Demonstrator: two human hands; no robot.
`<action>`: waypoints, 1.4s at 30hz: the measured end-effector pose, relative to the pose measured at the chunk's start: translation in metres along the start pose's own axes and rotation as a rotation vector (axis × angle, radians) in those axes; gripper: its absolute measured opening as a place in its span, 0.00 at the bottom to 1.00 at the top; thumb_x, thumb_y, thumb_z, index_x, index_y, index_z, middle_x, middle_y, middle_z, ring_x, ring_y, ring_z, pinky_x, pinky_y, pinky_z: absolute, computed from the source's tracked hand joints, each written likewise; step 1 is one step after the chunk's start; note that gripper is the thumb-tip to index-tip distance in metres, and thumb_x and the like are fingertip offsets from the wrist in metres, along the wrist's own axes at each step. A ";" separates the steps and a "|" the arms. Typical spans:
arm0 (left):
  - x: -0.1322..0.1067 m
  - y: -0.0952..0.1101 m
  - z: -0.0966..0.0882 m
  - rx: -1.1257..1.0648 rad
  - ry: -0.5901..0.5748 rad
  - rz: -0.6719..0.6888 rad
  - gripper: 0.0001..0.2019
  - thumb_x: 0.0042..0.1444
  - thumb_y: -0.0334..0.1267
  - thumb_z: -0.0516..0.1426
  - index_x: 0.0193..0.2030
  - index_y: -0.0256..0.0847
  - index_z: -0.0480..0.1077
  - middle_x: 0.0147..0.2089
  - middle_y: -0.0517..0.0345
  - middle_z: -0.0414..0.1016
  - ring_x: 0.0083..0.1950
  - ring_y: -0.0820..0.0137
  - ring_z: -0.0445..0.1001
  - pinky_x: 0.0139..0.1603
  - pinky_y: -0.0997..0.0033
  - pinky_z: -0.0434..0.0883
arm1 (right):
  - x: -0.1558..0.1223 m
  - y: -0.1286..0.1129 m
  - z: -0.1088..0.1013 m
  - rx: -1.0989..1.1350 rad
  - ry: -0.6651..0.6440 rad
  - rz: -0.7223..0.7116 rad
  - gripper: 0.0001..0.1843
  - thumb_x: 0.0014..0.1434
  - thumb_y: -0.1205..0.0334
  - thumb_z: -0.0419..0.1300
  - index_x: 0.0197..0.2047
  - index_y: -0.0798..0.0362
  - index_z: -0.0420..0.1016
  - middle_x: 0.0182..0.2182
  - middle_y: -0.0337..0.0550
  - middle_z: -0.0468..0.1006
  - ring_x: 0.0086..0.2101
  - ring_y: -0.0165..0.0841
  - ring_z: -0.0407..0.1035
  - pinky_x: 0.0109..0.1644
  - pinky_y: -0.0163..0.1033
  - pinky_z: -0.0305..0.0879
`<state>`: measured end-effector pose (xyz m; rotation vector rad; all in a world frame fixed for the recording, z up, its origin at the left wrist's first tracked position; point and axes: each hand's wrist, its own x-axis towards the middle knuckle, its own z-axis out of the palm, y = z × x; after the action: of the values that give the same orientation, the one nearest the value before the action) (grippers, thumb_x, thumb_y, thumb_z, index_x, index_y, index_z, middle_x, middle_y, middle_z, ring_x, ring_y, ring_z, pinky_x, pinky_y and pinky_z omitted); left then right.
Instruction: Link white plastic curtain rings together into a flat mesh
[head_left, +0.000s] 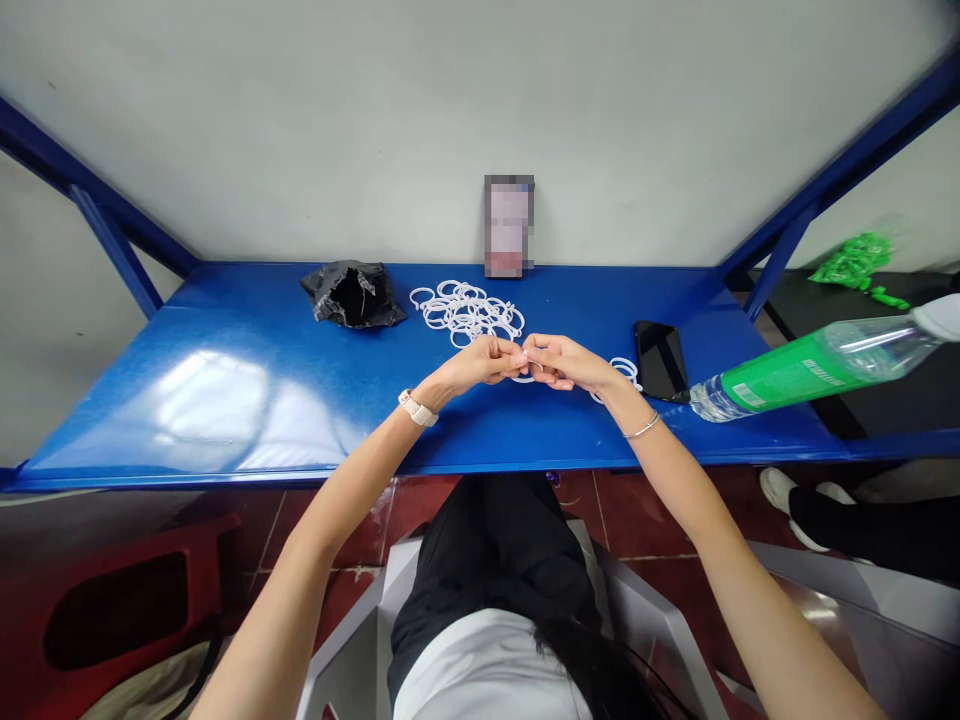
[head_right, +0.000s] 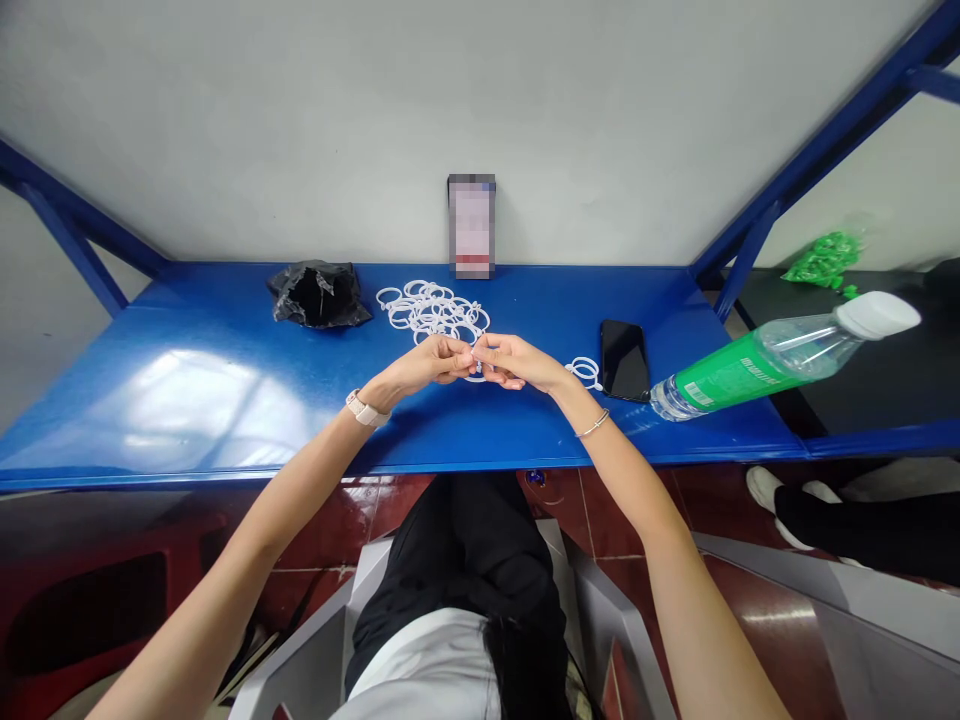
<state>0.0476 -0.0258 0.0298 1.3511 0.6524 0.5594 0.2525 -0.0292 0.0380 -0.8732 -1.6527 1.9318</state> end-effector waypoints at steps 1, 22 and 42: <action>0.000 0.000 0.001 -0.003 0.005 0.008 0.31 0.45 0.66 0.67 0.29 0.33 0.72 0.19 0.68 0.56 0.20 0.83 0.45 0.21 0.74 0.41 | 0.001 0.000 0.000 0.000 0.010 -0.007 0.27 0.57 0.38 0.66 0.37 0.54 0.67 0.17 0.27 0.66 0.13 0.17 0.52 0.15 0.24 0.45; 0.003 -0.001 0.002 -0.039 0.142 0.180 0.28 0.48 0.63 0.66 0.24 0.37 0.65 0.20 0.67 0.52 0.22 0.80 0.47 0.25 0.72 0.43 | 0.020 0.018 0.006 0.237 0.028 -0.150 0.29 0.53 0.38 0.70 0.25 0.53 0.64 0.15 0.24 0.51 0.14 0.17 0.42 0.17 0.28 0.39; -0.001 0.006 0.009 -0.137 0.165 0.283 0.32 0.46 0.67 0.65 0.22 0.40 0.57 0.22 0.67 0.50 0.22 0.80 0.46 0.24 0.74 0.48 | 0.010 0.012 0.008 0.198 0.058 -0.265 0.37 0.53 0.28 0.63 0.22 0.51 0.50 0.16 0.26 0.49 0.15 0.20 0.41 0.21 0.32 0.44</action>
<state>0.0533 -0.0321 0.0371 1.2839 0.5475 0.9347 0.2407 -0.0300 0.0247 -0.5960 -1.4339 1.8297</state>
